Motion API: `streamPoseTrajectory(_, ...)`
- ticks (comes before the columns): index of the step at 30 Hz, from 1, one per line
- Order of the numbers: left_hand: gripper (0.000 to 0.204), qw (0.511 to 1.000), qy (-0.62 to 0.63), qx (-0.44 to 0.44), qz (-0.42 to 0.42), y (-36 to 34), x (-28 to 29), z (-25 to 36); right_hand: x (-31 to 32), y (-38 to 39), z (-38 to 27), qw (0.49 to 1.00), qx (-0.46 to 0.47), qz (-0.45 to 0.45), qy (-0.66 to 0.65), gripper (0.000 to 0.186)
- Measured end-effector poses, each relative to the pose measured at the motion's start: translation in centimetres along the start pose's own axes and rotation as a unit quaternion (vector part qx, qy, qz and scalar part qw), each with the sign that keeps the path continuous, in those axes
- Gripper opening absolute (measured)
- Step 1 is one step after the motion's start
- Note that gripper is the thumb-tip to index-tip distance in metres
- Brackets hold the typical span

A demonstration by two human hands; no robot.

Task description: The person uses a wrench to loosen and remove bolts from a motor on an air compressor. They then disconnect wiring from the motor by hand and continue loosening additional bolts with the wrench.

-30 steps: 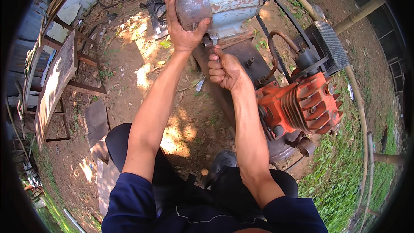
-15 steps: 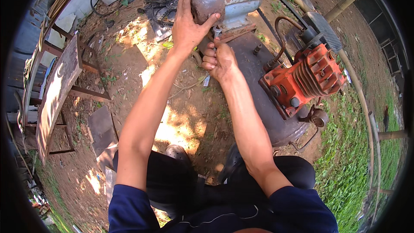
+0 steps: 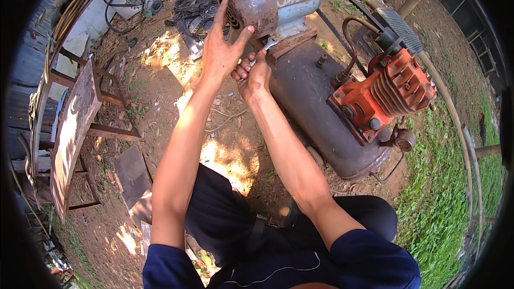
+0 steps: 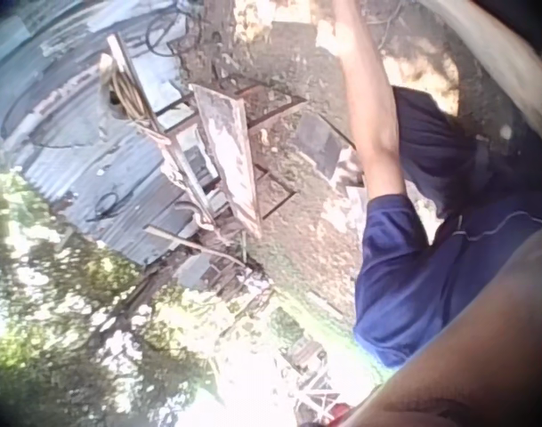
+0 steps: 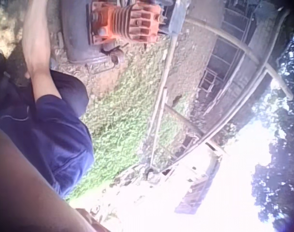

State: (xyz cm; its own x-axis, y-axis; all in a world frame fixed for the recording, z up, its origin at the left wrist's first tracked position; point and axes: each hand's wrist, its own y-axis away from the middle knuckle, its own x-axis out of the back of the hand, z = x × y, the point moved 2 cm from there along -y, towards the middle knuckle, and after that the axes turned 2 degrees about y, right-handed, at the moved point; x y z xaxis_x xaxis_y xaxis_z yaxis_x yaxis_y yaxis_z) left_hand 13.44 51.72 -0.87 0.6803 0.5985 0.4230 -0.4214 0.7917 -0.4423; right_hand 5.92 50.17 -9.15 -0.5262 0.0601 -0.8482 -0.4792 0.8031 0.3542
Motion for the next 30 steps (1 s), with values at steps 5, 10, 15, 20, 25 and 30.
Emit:
streamPoseTrajectory(5,0.084,1.000,-0.004,0.010,-0.007,0.6,0.1,-1.1,-0.2,-0.6,0.5,1.000,0.003,-0.007,-0.026,0.045)
streamPoseTrajectory(10,0.084,1.000,0.011,-0.016,0.003,0.5,-0.4,-1.4,-1.0,-2.1,0.5,0.997,0.022,0.006,-0.075,0.045)
streamPoseTrajectory(15,0.087,1.000,0.008,-0.017,0.002,0.3,-0.4,-1.9,-1.8,-2.2,0.2,0.994,0.006,0.028,-0.106,0.044)
streamPoseTrajectory(20,0.097,1.000,-0.007,-0.021,0.018,-0.3,-0.6,-1.4,-1.2,-1.0,-0.7,0.998,-0.029,0.005,-0.052,0.047)
streamPoseTrajectory(25,0.109,0.999,0.012,-0.034,0.040,-1.2,-1.4,-2.1,-2.3,-1.7,0.3,0.992,0.030,0.081,-0.095,0.043)
streamPoseTrajectory(30,0.114,0.998,-0.013,-0.043,0.040,-1.6,-0.8,-2.2,-3.2,-2.2,0.7,0.985,0.042,0.090,-0.140,0.043)
